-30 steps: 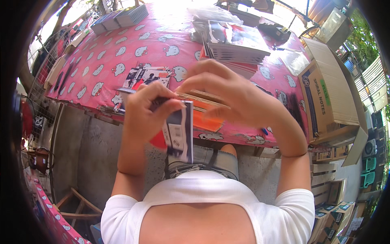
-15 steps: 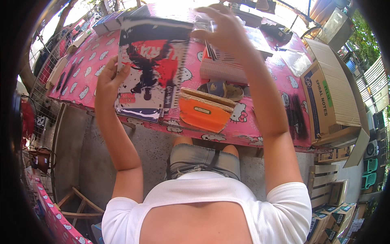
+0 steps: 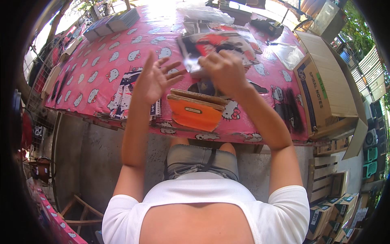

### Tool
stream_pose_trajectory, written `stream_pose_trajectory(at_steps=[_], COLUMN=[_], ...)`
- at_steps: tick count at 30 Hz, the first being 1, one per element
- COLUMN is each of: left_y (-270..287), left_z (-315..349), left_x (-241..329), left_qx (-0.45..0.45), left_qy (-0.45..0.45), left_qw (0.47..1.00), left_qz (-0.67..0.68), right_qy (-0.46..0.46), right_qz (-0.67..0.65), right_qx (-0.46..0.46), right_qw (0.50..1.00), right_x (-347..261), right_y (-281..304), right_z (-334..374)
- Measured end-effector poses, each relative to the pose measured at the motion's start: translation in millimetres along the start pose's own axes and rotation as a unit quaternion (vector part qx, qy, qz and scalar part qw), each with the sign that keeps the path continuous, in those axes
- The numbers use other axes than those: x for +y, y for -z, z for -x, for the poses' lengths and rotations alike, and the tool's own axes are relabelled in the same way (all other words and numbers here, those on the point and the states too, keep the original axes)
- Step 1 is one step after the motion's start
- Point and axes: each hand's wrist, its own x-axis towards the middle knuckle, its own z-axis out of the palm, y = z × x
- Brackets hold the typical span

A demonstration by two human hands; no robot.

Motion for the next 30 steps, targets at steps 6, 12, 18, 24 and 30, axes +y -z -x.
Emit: stream_pose_trajectory(at_steps=[6, 12, 18, 24, 30], left_y=[-31, -53, -22, 24, 19], left_z=[21, 35, 27, 35, 58], left_x=[-23, 7, -3, -56, -60], left_qx=[0.056, -0.065, -0.067, 0.082, 0.148], left_qy=[-0.227, -0.327, -0.225, -0.217, -0.240], left_qw=[0.952, 0.881, 0.902, 0.936, 0.909], left_qz=[-0.200, -0.335, -0.363, -0.265, -0.307], right_qy=[0.017, -0.379, -0.370, -0.358, -0.303], right_qz=[-0.127, -0.449, -0.326, -0.375, -0.296], right_qx=[0.123, 0.127, -0.015, -0.010, 0.011], right_qw=[0.984, 0.799, 0.870, 0.855, 0.906], right_x=[-14, -6, -32, -50, -15], right_y=[30, 24, -15, -26, -21], right_z=[52, 100, 148, 169, 184])
